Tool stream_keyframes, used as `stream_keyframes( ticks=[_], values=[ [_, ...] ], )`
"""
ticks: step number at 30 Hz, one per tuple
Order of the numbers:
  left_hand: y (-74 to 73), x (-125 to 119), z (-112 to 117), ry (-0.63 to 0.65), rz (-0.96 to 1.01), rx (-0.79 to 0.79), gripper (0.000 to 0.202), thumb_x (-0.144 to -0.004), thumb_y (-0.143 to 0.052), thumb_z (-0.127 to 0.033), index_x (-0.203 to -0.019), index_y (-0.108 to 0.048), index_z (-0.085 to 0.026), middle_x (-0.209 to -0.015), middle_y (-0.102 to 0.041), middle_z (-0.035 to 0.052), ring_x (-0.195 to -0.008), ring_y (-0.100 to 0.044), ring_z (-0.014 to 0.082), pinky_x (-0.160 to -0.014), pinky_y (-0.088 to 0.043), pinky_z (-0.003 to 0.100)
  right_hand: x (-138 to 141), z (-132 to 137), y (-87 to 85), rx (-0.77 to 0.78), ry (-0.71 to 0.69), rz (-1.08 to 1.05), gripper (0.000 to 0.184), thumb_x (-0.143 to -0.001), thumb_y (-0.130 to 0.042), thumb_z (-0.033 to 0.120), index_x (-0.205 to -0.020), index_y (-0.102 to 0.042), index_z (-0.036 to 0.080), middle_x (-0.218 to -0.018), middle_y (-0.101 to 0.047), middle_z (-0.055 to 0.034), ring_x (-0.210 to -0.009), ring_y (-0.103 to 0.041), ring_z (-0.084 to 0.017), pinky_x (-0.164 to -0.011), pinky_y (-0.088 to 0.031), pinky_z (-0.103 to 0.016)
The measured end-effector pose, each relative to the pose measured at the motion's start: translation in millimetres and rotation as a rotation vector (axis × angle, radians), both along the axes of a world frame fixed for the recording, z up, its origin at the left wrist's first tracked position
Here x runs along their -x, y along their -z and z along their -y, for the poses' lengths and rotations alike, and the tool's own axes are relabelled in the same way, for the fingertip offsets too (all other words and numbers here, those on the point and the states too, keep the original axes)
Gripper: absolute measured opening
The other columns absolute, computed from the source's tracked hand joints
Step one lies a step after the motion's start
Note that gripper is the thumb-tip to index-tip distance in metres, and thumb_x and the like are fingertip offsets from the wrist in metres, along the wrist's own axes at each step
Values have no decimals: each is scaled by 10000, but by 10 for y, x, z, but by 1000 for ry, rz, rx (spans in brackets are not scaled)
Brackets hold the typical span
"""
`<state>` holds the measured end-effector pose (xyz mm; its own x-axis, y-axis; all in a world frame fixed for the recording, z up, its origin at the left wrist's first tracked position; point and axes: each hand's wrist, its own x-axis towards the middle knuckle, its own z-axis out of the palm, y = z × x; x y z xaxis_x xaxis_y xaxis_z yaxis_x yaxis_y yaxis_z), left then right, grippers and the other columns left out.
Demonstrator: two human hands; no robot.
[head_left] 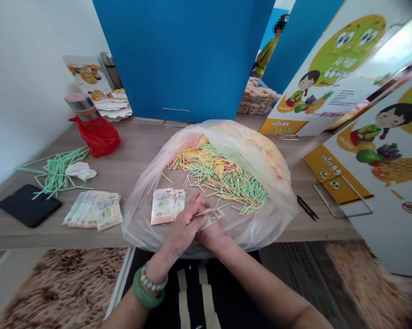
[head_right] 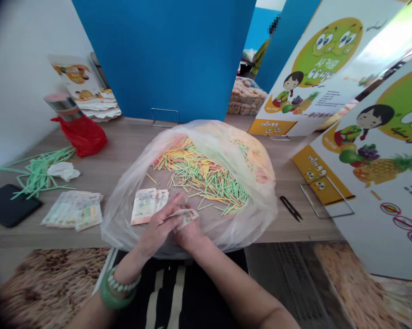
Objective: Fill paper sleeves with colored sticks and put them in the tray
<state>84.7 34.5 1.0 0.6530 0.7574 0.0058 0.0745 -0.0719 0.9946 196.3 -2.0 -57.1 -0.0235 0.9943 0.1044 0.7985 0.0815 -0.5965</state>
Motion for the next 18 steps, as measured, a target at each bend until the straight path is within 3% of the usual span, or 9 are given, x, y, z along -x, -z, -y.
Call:
stream_keyframes(
  ticks=[2,4,6,8,11,15,18],
  values=[
    [-53,54,-19,-74,40,73,403,-876,-605,-308,-1266,-646,-216,-1420,-597,63,-1375,-479,285,-1180,-340,468,-112,7,-137,52,12,127,268,-889,-515,183,-1103,-670,229,-1120,-705,-91,-1089,-611,-285,-1011,-440,-433],
    [-71,108,-24,-138,25,91,417,-874,-613,-305,-1278,-629,-206,-1339,-654,72,-1248,-590,274,-1105,-428,437,-321,14,-281,103,64,225,300,-917,-468,156,-1142,-663,189,-1116,-701,-125,-1072,-619,-283,-976,-449,-424],
    [-29,121,10,-81,-54,7,271,-857,-617,-256,-1112,-691,-201,-1305,-671,70,-1189,-619,259,-1064,-452,418,-586,17,-392,158,147,310,309,-945,-454,172,-1192,-639,156,-1143,-689,-149,-1087,-611,-276,-963,-448,-399],
    [67,69,79,90,-137,-140,100,-834,-606,-184,-882,-693,-193,-1324,-659,76,-1206,-603,252,-1063,-437,416,-831,4,-447,224,189,428,308,-961,-427,154,-1197,-625,138,-1127,-689,-151,-1068,-618,-255,-936,-455,-356],
    [256,-90,171,277,-231,-357,122,-795,-571,-96,-740,-622,-191,-1308,-669,88,-1213,-589,259,-1041,-425,438,-1040,-57,-426,287,184,557,309,-965,-399,113,-1157,-640,139,-1061,-700,-147,-994,-649,-248,-866,-472,-334],
    [449,-233,164,335,-297,-471,117,-760,-577,-88,-706,-593,-190,-1091,-752,70,-1012,-653,248,-951,-445,423,-1076,-156,-329,334,204,596,297,-920,-406,60,-979,-691,116,-910,-711,-162,-867,-680,-273,-782,-486,-352],
    [500,-235,120,357,-281,-485,110,-761,-578,-106,-688,-582,-188,-1019,-758,59,-937,-663,226,-896,-452,382,-1099,-156,-298,324,210,590,300,-907,-400,46,-980,-684,112,-925,-705,-165,-898,-670,-268,-815,-481,-352]
  ],
)
